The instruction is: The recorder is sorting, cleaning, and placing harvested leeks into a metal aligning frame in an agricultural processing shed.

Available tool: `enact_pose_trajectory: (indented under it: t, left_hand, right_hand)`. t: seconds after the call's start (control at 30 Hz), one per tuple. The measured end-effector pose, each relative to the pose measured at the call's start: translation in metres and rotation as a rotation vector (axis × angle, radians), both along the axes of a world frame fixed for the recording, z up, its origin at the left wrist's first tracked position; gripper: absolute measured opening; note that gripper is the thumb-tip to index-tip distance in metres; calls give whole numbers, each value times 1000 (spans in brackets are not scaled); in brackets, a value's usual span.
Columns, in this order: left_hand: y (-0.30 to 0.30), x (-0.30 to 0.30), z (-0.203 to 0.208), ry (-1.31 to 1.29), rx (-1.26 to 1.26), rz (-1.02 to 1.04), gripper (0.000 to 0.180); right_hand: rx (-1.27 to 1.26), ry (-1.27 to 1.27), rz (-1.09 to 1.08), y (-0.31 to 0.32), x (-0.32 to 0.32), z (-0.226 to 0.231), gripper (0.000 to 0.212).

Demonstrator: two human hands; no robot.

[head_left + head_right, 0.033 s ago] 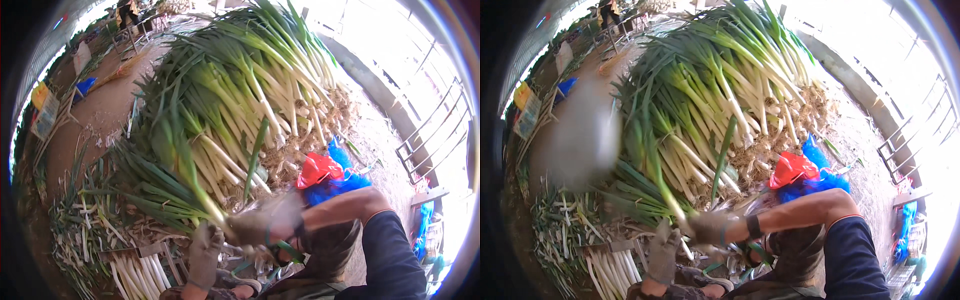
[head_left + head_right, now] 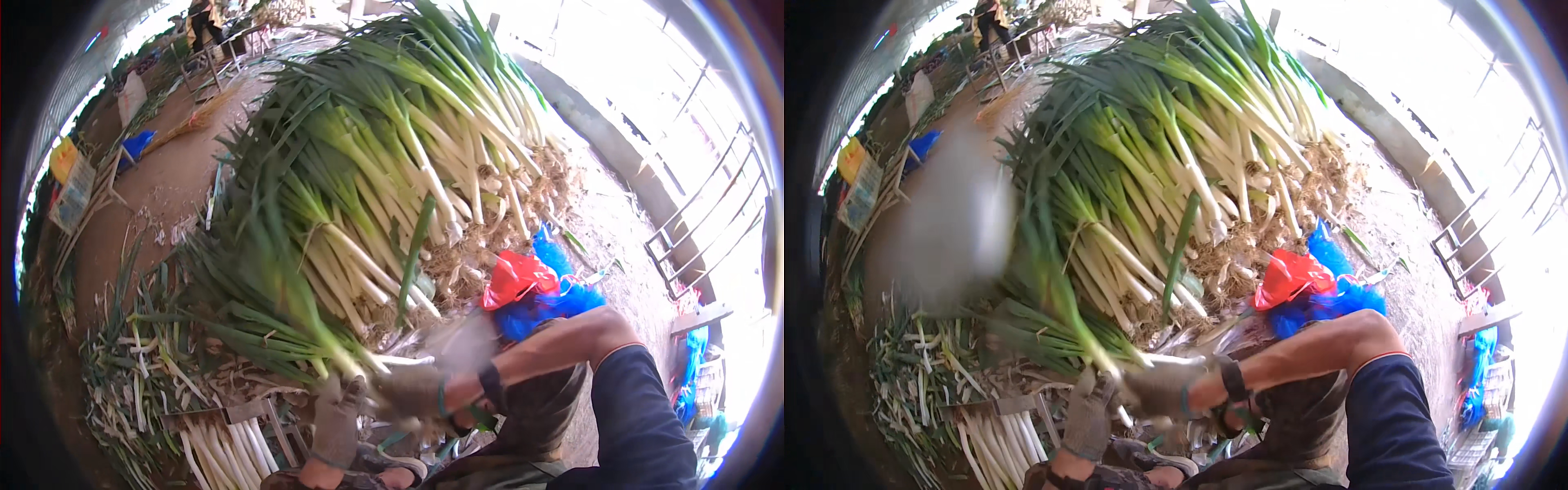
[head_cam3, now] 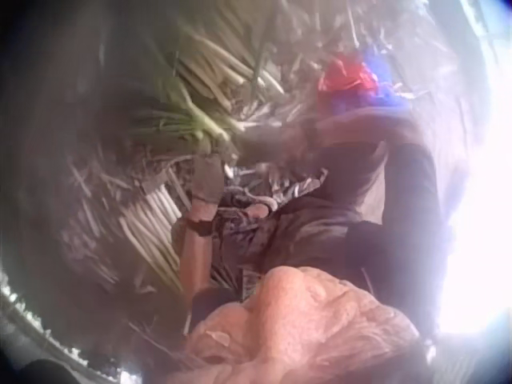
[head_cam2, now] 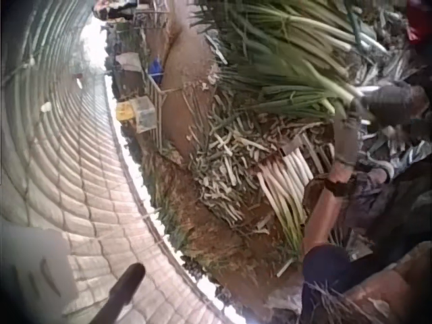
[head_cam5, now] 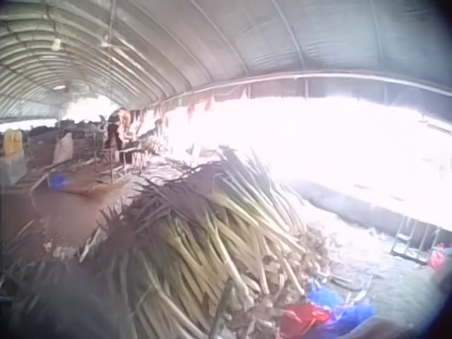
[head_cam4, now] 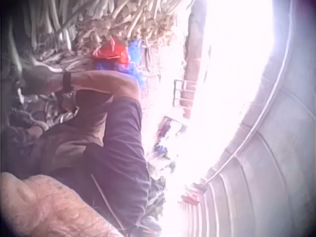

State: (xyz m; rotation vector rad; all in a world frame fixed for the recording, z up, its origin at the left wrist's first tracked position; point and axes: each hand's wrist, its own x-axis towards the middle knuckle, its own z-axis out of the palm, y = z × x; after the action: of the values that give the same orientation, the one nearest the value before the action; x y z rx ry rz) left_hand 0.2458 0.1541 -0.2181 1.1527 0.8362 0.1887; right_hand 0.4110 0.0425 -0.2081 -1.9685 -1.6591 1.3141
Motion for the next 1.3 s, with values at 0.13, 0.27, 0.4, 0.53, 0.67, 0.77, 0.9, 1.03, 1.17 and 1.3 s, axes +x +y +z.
enact_pose_trajectory:
  t: [0.13, 0.27, 0.4, 0.53, 0.67, 0.77, 0.9, 1.03, 1.17, 1.3]
  left_hand:
    - [-13, 0, -44, -23, -485, 269, 25]
    - [-21, -6, -47, -12, -426, 405, 27]
    - [-17, 2, -12, 22, -383, 434, 26]
    - [-23, 4, -8, -5, -368, 451, 18]
    - [-19, -6, -8, -23, -357, 468, 18]
    - [-19, -7, -3, -59, -381, 460, 20]
    - [-18, -18, 3, -53, -362, 447, 23]
    - [-25, -22, 0, -117, -341, 384, 26]
    - [-59, -8, -15, -161, -484, 335, 25]
    - [-103, -13, -31, -120, -669, 166, 24]
  right_hand:
    - [15, 36, 171, -12, 44, -36, 41]
    - [152, -701, -342, 17, 175, -37, 34]
    - [96, -1097, -739, 36, 245, -53, 79]
    - [28, -1303, -661, 47, 251, -91, 82]
    - [28, -1034, -902, 64, 250, -86, 89]
    - [11, -909, -974, 52, 266, -66, 71]
    - [42, -424, -804, 44, 254, -8, 65]
    - [112, -363, -791, 6, 183, 25, 68]
    - [263, -158, -578, -86, 51, -21, 73]
    - [80, -605, 24, -141, -56, -44, 44]
